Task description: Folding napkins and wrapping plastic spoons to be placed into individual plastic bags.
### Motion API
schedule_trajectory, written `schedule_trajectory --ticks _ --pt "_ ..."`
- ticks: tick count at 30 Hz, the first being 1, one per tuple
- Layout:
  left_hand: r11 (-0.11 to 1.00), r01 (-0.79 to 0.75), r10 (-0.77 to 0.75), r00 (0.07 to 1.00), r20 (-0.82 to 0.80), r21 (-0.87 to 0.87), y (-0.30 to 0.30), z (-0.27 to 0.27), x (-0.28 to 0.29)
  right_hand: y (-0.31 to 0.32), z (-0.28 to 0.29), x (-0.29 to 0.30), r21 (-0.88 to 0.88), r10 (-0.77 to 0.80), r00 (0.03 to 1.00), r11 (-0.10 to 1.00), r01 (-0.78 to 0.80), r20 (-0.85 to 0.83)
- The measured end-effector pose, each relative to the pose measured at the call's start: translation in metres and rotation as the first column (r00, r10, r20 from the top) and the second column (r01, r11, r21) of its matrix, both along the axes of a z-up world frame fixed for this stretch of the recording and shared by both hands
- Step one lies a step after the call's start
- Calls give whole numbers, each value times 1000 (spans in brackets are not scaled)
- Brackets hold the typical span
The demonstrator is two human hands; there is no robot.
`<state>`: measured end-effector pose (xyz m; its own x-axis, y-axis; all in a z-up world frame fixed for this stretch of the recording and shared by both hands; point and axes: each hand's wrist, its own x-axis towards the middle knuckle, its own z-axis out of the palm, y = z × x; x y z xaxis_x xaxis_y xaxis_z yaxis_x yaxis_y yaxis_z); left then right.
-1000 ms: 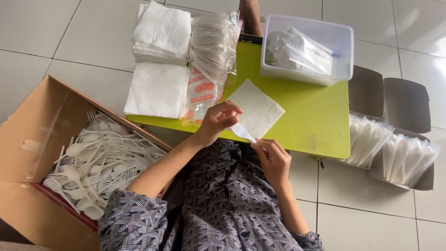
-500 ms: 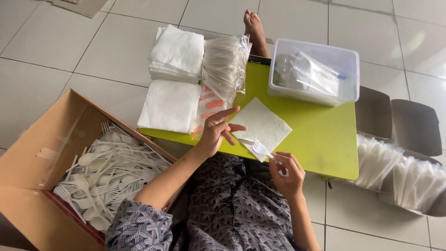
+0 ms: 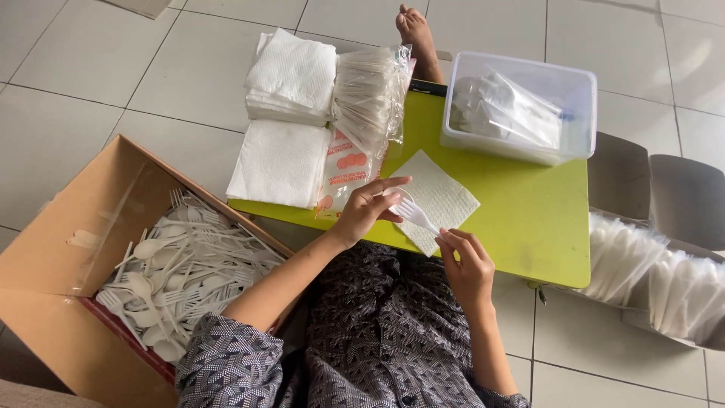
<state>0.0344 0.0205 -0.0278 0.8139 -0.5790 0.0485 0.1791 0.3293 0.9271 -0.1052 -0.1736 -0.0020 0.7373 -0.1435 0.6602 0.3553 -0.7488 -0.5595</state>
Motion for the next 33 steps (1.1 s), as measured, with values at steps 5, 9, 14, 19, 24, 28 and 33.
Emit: schedule_trajectory --ticks 5,9,14,19,24,28,33 --pt "997 74 -73 997 33 -7 -2 -6 0 -5 -5 1 -64 -45 999 997 44 -13" --pt "989 148 -147 986 79 -13 -4 22 -14 -17 -16 3 -186 -27 999 982 32 29" --pt "971 237 -237 966 104 10 -4 12 -15 -19 -16 1 -129 16 1000 991 -16 2" --pt "937 347 -342 934 105 -35 -8 20 -23 -23 -31 3 -208 24 1000 978 -23 3" --pt "951 305 -307 922 236 47 -11 30 -30 -20 -35 4 -208 75 996 976 -64 48" --pt "975 216 -222 939 263 52 -10 23 -28 -8 -22 5 -212 102 993 973 -88 56" --pt "974 171 -144 974 174 -152 -12 14 -30 -4 -11 2 8 186 983 983 -185 -16"
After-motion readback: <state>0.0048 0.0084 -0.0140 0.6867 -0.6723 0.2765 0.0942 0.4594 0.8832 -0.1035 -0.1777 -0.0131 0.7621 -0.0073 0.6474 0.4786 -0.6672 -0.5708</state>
